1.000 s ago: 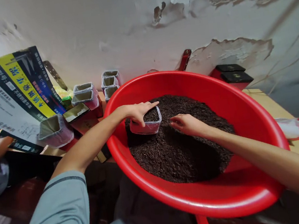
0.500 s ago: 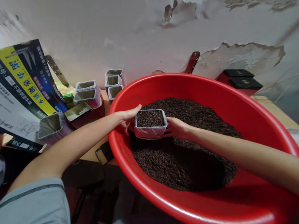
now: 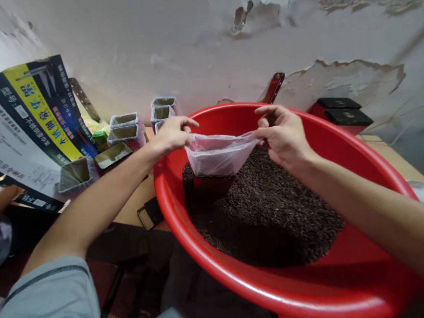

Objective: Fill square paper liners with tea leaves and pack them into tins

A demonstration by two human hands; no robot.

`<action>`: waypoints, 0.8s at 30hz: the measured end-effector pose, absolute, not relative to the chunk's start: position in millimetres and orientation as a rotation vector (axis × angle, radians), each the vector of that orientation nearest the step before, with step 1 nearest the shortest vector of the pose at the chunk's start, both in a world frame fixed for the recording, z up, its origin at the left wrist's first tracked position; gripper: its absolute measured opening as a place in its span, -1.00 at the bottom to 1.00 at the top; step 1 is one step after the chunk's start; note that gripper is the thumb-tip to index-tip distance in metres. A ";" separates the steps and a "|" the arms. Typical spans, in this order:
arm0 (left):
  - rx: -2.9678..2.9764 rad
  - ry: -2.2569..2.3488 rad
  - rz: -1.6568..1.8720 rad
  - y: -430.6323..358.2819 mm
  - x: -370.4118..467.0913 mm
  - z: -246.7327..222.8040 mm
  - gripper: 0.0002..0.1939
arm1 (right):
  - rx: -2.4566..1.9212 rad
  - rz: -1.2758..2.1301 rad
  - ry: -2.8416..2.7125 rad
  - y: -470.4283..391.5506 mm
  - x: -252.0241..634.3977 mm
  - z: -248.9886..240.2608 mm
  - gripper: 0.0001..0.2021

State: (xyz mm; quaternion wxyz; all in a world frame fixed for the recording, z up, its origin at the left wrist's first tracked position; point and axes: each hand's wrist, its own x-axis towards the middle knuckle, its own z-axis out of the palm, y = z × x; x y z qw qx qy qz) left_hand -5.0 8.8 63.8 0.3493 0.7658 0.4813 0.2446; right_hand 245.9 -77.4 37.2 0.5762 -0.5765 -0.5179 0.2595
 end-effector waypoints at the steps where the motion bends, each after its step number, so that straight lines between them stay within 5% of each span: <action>1: 2.057 1.247 0.721 9.6 -7.6 71.7 -0.50 | -1.370 0.461 -1.276 -79.9 249.3 42.3 -0.54; 4: 2.193 1.337 0.798 7.8 -12.2 88.7 -0.48 | -1.480 0.251 -1.442 -86.3 257.9 50.5 -0.48; 9: 2.232 1.413 0.114 -9.7 -6.2 95.5 -0.60 | -1.671 0.590 -1.605 -84.3 260.0 44.3 -0.65; 12: 2.187 1.367 0.337 -16.8 -13.7 104.5 -0.69 | -1.486 0.706 -1.425 -83.9 263.1 42.0 -0.83; 16: 2.014 1.348 0.838 -7.2 -49.1 110.8 -0.60 | -1.058 0.553 -1.145 -85.0 288.1 39.9 -0.83; 19: 2.054 1.287 0.617 4.4 -68.5 89.7 -0.39 | -1.060 0.581 -1.238 -77.9 313.8 25.7 -0.63; 21: 2.109 1.110 0.399 9.2 -64.8 66.3 -0.29 | -1.190 0.759 -1.503 -67.9 321.7 9.6 -0.29; 24: 2.170 0.813 0.376 13.0 -36.4 36.9 -0.44 | -1.316 0.876 -2.032 -48.2 307.9 -14.9 0.07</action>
